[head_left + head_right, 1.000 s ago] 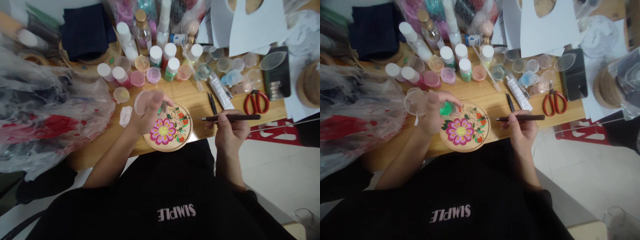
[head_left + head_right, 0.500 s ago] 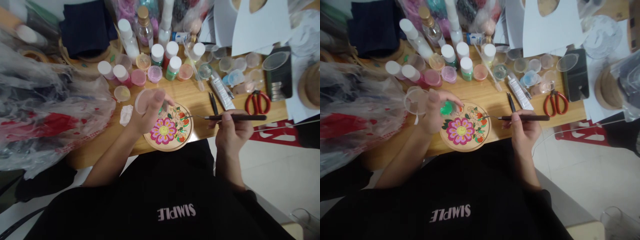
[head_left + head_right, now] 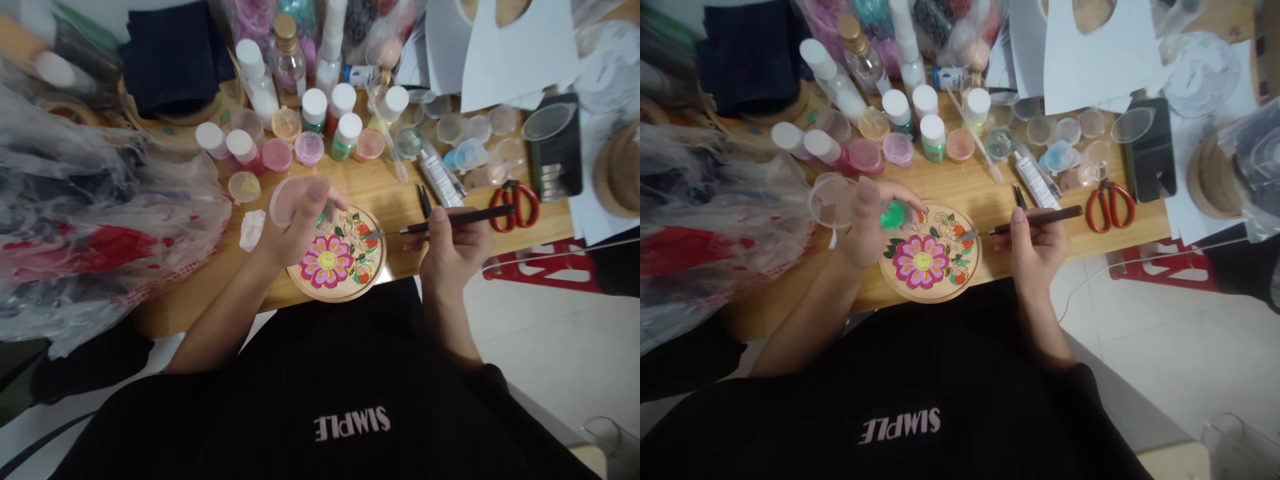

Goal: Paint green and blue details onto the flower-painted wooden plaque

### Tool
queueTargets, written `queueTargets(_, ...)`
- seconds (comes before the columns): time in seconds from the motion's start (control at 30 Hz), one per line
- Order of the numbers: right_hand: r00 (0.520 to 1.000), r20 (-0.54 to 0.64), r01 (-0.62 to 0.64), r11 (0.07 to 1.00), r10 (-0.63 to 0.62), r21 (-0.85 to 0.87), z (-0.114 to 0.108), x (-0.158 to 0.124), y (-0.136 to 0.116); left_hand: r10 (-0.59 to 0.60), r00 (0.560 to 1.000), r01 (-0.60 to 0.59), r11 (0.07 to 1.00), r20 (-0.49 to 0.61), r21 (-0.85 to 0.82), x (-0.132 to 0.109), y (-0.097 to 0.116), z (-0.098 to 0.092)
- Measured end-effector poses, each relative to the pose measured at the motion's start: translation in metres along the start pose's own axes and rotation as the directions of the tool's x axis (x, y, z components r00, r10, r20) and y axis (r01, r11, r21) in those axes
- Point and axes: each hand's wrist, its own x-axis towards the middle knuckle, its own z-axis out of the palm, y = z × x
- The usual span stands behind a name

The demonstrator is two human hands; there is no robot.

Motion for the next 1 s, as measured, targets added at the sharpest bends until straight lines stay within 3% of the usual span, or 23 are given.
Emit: queueTargets(1.0, 0.999, 0.018, -0.03, 0.999, 0.03, -0.021, -0.0025, -0.0032, -0.0023, 0.01, 1.0, -0.01, 1.0, 0.018, -0.008, 0.0001, 0.0035, -0.0008)
